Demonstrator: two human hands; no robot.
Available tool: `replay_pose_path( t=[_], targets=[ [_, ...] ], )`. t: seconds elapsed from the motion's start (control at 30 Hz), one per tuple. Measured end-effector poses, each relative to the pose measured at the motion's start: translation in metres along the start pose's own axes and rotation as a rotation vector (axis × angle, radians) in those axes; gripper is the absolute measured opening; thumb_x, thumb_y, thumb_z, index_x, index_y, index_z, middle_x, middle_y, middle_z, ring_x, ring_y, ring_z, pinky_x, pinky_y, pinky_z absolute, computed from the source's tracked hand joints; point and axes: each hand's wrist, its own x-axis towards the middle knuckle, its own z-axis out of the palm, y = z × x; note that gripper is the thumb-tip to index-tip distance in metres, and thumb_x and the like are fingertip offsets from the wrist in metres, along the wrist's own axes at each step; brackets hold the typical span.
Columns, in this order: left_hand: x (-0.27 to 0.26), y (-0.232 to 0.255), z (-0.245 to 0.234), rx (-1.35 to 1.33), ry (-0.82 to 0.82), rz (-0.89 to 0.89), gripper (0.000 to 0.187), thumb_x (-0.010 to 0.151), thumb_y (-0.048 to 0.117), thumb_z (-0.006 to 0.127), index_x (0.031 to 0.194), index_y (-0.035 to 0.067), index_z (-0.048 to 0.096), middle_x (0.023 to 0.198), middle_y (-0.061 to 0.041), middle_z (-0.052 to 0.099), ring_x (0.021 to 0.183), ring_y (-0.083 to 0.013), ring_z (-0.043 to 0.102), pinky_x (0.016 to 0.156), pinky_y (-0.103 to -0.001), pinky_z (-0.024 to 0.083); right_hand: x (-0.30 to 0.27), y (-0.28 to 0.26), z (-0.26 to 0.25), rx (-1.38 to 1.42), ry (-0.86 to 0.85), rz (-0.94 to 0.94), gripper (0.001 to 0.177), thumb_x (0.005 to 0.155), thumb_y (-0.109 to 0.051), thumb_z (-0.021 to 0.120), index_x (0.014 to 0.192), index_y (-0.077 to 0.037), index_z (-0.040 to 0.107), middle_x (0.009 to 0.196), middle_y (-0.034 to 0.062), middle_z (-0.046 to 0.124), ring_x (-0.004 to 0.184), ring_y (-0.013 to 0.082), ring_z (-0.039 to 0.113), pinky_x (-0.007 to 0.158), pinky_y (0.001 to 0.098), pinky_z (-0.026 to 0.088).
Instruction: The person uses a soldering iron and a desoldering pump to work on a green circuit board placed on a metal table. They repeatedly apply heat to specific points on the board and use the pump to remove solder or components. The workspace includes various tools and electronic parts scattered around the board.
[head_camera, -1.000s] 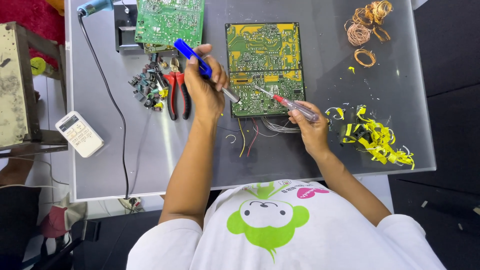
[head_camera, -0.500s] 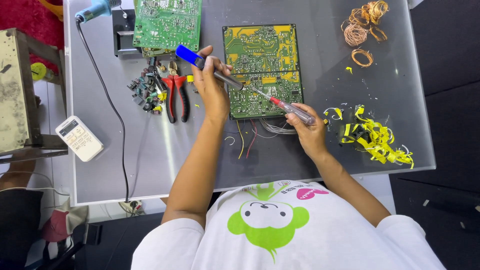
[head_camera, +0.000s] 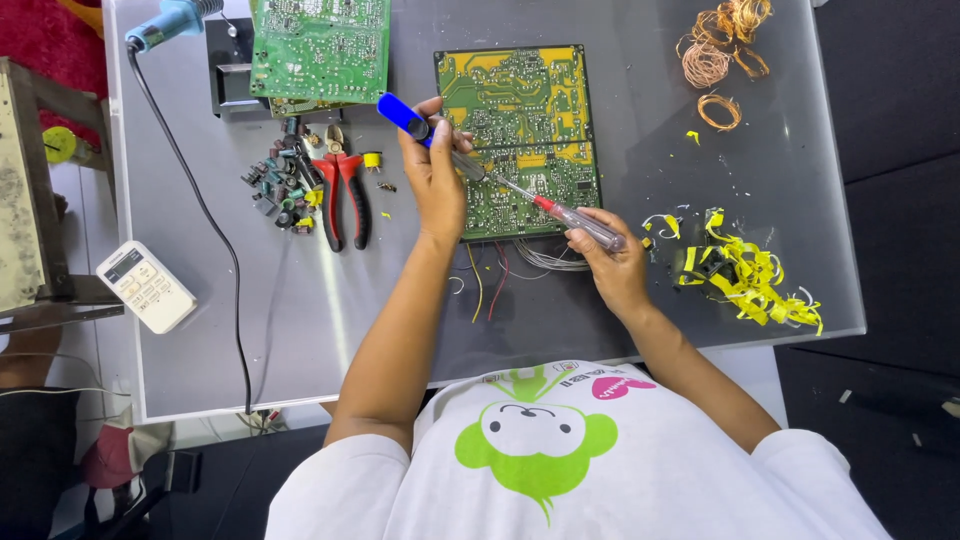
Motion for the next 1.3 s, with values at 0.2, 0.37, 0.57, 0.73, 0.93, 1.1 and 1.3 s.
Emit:
replay_pose_path(
  t=[0.2,0.37,0.57,0.73,0.93,1.1,1.3],
  targets=[
    [-0.004,0.001,0.001,0.136,-0.134,0.058,0.031,0.112,0.005,0.053,0.144,0.007,0.053,0.108,-0.003,0.055,0.089,-0.0172,0.062,0.095,-0.033,0.059,0.001,-0.002,0.0,0.006,-0.004,0.021,0.035,0.105,-0.015,0.076,0.138,-0.004,0.07,0.127,0.0183,0.078,0.108,0.0254,0.082,0.095,0.0353,0.072],
    [-0.005,0.012,0.006,0.334,-0.285,0.124,0.033,0.121,0.018,0.048,0.153,0.009,0.045,0.113,-0.002,0.058,0.095,-0.0168,0.064,0.098,-0.035,0.056,0.002,0.001,-0.001,0.004,-0.004,0.013,0.035,0.106,-0.015,0.076,0.138,-0.003,0.07,0.126,0.0187,0.078,0.107,0.0254,0.082,0.095,0.0348,0.073],
    [-0.003,0.025,0.01,0.382,-0.307,0.144,0.017,0.12,0.018,0.047,0.135,0.01,0.05,0.117,-0.006,0.065,0.098,-0.0187,0.072,0.106,-0.04,0.056,0.005,0.004,-0.001,0.058,0.011,0.026,0.034,0.106,-0.014,0.076,0.138,-0.003,0.07,0.124,0.019,0.079,0.106,0.0248,0.082,0.092,0.0334,0.072],
    [-0.001,0.025,0.0,0.134,-0.22,0.054,0.044,0.123,0.013,0.052,0.165,0.009,0.041,0.125,-0.003,0.068,0.113,-0.0197,0.074,0.116,-0.039,0.059,0.013,0.017,-0.012,0.223,0.062,0.054,0.033,0.108,-0.017,0.075,0.137,-0.003,0.071,0.111,0.0198,0.081,0.09,0.0237,0.078,0.082,0.0326,0.067],
    [0.001,0.056,-0.004,0.149,-0.171,0.061,0.055,0.124,0.022,0.054,0.174,0.012,0.032,0.113,-0.004,0.07,0.107,-0.0167,0.07,0.116,-0.037,0.057,0.021,0.001,-0.021,0.395,0.118,0.125,0.027,0.111,-0.016,0.071,0.134,-0.003,0.071,0.11,0.0171,0.08,0.088,0.0206,0.077,0.075,0.0305,0.067],
    [-0.004,0.076,0.001,-0.165,-0.214,0.046,0.051,0.117,0.054,0.051,0.13,0.008,0.068,0.097,-0.002,0.053,0.086,-0.013,0.053,0.097,-0.034,0.05,0.022,0.0,-0.025,0.383,0.141,0.151,0.03,0.109,-0.023,0.073,0.134,-0.006,0.071,0.111,0.0161,0.081,0.088,0.0195,0.078,0.076,0.0302,0.066],
    [0.002,0.05,-0.019,-0.103,-0.154,0.047,0.084,0.112,0.073,0.028,0.091,0.005,0.071,0.07,-0.007,0.054,0.06,-0.016,0.056,0.067,-0.031,0.058,0.021,0.001,-0.02,0.396,0.187,0.118,0.03,0.111,-0.016,0.072,0.136,0.001,0.07,0.105,0.0207,0.081,0.082,0.0191,0.083,0.07,0.0269,0.071]
  ],
)
